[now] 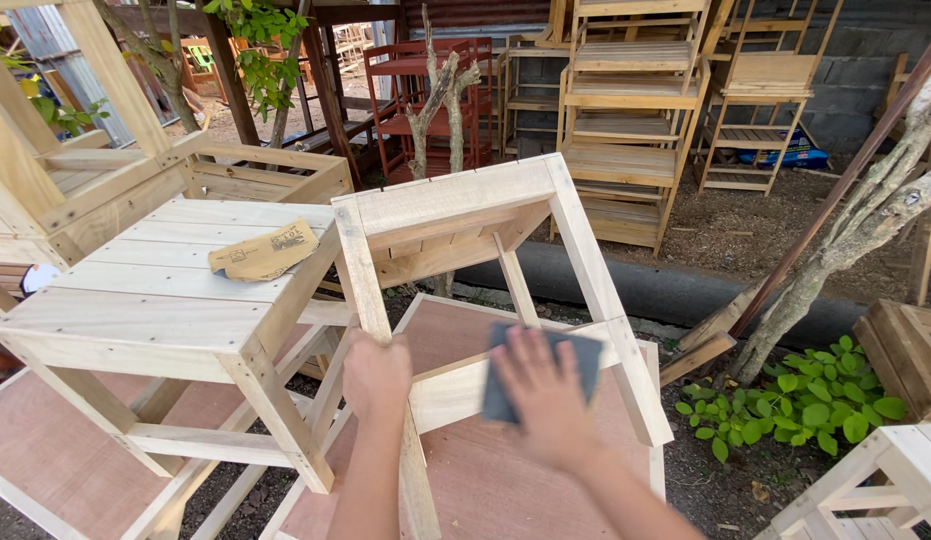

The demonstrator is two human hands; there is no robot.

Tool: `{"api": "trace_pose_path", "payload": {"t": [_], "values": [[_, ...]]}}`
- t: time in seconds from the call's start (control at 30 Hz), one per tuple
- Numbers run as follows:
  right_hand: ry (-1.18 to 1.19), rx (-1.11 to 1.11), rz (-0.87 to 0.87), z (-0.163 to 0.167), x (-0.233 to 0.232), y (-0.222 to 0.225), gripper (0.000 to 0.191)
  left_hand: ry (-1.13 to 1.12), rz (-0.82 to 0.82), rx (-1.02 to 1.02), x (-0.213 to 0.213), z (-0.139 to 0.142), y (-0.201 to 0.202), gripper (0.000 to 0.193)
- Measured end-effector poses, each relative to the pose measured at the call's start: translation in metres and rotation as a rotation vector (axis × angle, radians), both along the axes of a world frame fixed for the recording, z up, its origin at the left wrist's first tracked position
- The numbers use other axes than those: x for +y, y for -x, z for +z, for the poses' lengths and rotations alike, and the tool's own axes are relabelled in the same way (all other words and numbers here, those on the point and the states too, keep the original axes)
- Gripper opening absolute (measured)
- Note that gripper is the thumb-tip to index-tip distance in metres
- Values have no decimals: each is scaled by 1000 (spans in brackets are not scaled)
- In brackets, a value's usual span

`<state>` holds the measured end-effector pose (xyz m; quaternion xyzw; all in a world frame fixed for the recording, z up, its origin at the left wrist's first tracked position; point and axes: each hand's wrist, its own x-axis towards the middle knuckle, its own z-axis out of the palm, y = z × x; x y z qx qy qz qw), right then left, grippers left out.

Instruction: The person sands the frame of a wooden stool using a sanding block. They hold the stool with one hand and rub the sanding block along the legs and crossbars, moving systematically around the frame to smooth the surfaces.

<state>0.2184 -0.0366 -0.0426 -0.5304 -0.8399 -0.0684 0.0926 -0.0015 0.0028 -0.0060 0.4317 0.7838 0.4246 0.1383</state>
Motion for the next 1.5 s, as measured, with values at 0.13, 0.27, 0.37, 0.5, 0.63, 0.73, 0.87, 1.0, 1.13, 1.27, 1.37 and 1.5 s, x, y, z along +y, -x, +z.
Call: {"api": "trace_pose_path", "payload": {"t": [0.13,0.27,0.37,0.5,0.63,0.73,0.87,1.0,1.13,1.27,1.37,1.5], "values": [[-248,140,156,10,2,-35,112,7,7,2,-2,2,-3,42],[-15,118,-6,3,39,-30,62,5,0,-11,-4,4,-1,42],[-171,145,-119,-3,50,5,62,47,-4,9,-3,4,1,43],[-350,229,30,-14,32,61,75,5,15,29,-1,2,2,42],[-307,227,378,1,32,45,78,-4,-2,27,1,-2,1,44],[-359,333,10,21,48,6,54,20,6,3,2,-3,0,43],[-456,576,-404,17,45,21,48,26,15,3,4,-3,1,41],[-409,277,267,1,27,54,47,47,5,25,3,-3,4,44],[-215,214,294,17,33,7,67,11,-5,11,1,-3,3,45],[-545,168,-172,27,40,-11,65,52,15,-9,0,0,0,42],[-14,110,-161,15,33,21,74,54,26,-7,0,3,2,43],[-425,175,277,5,29,28,69,-6,-3,18,-2,1,3,48]]}}
